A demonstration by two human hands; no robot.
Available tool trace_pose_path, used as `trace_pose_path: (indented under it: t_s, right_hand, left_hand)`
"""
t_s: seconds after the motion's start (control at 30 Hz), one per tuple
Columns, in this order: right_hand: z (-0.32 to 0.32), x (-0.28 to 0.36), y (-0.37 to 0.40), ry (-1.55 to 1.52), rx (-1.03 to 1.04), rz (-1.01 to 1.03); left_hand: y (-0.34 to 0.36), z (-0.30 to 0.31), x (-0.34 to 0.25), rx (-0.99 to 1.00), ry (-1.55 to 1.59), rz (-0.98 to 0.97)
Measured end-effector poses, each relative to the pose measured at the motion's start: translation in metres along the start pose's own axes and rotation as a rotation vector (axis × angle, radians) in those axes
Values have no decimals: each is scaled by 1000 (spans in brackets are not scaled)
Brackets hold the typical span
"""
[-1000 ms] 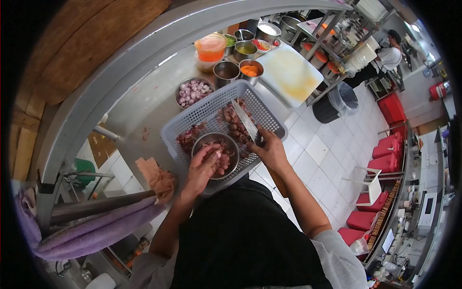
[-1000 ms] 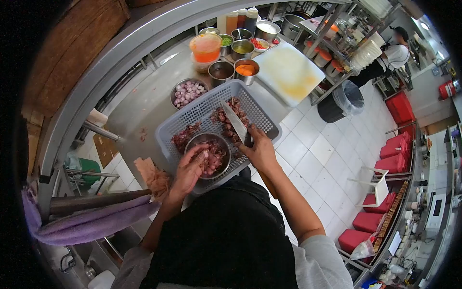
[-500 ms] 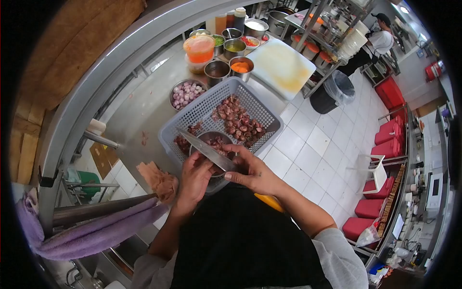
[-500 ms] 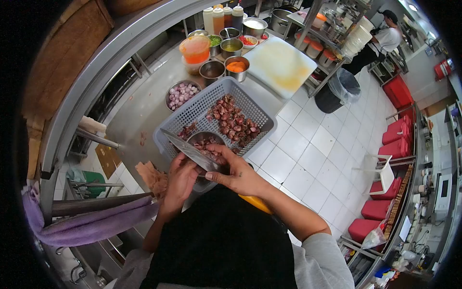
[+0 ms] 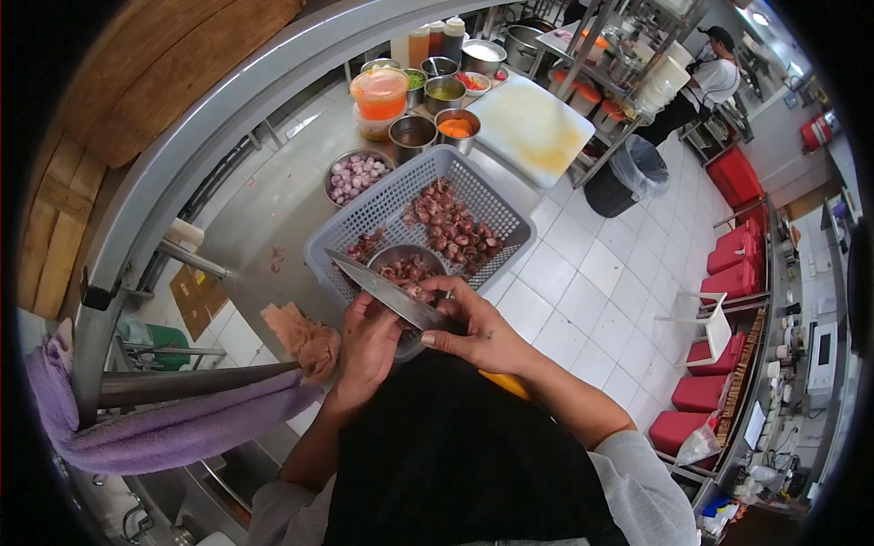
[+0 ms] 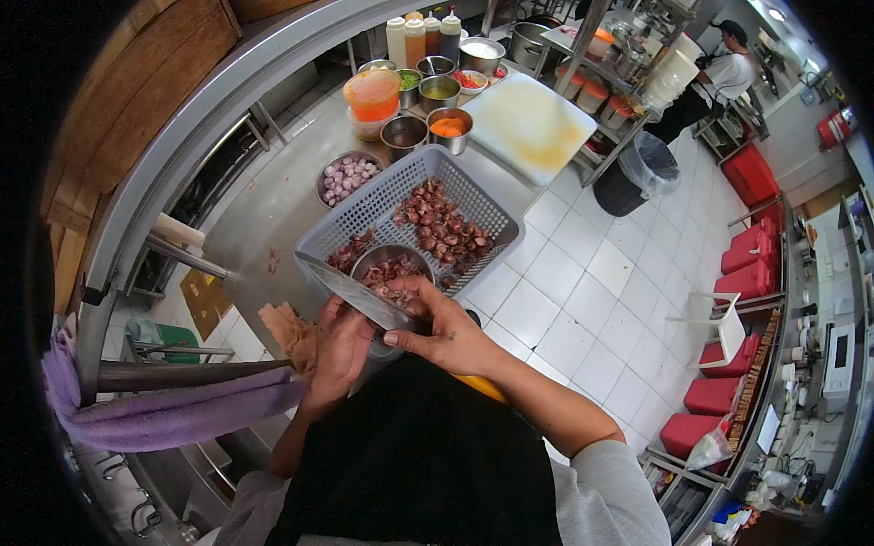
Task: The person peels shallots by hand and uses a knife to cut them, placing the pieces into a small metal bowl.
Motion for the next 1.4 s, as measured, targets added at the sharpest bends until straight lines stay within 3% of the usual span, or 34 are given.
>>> trace_pose_path:
  t_s: [0.4, 0.47, 0.53, 0.57, 0.67, 0.73, 0.9, 1.0, 1.13, 1.2, 1.23, 1.3, 1.4]
  right_hand:
    - [5, -15, -6, 73, -49, 19]
    - [6, -17, -7, 116, -59, 31]
    - [5, -19, -11, -232, -36, -19]
    - [7, -16, -13, -235, -31, -20]
    - [7, -21, -14, -451, 101, -144]
    - [1, -43, -12, -641, 162, -289]
    - [0, -59, -15, -645, 182, -342]
    - [11, -66, -18, -593, 139, -313]
    - [26, -70, -22, -551, 59, -325]
    - [32, -85, -25, -491, 18, -328]
    - [31, -93, -27, -490, 21, -329]
    - [33, -117, -25, -393, -30, -413]
    - [28, -131, -21, -403, -2, -457]
  left_hand:
    - [6, 3, 6, -39, -59, -71]
    - [9, 5, 9, -19, -188, -99]
    - [10, 3, 17, 69, -198, -57]
    - [12, -2, 21, 158, -210, -17]
    - [0, -3, 17, 51, -16, 44]
    - [-5, -1, 17, 90, 3, 35]
    - [-12, 21, 29, -8, -70, 41]
    - [-13, 19, 27, 52, 65, 108]
    - [-15, 24, 22, 26, 18, 146]
    - [-22, 38, 8, -55, -422, -1]
    - [-25, 48, 11, -57, -421, -4]
    - [-30, 53, -13, -74, -963, -289]
    - [-36, 68, -10, -94, -769, -148]
Point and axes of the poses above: each hand's wrist, its own y-axis away from the middle knuckle, its own z-axis out of the back of the hand, x = y × z, the point moved 10 cm from there along -y, towards the middle knuckle, and after that the axes turned 8 degrees about y, right-handed, at the moved point
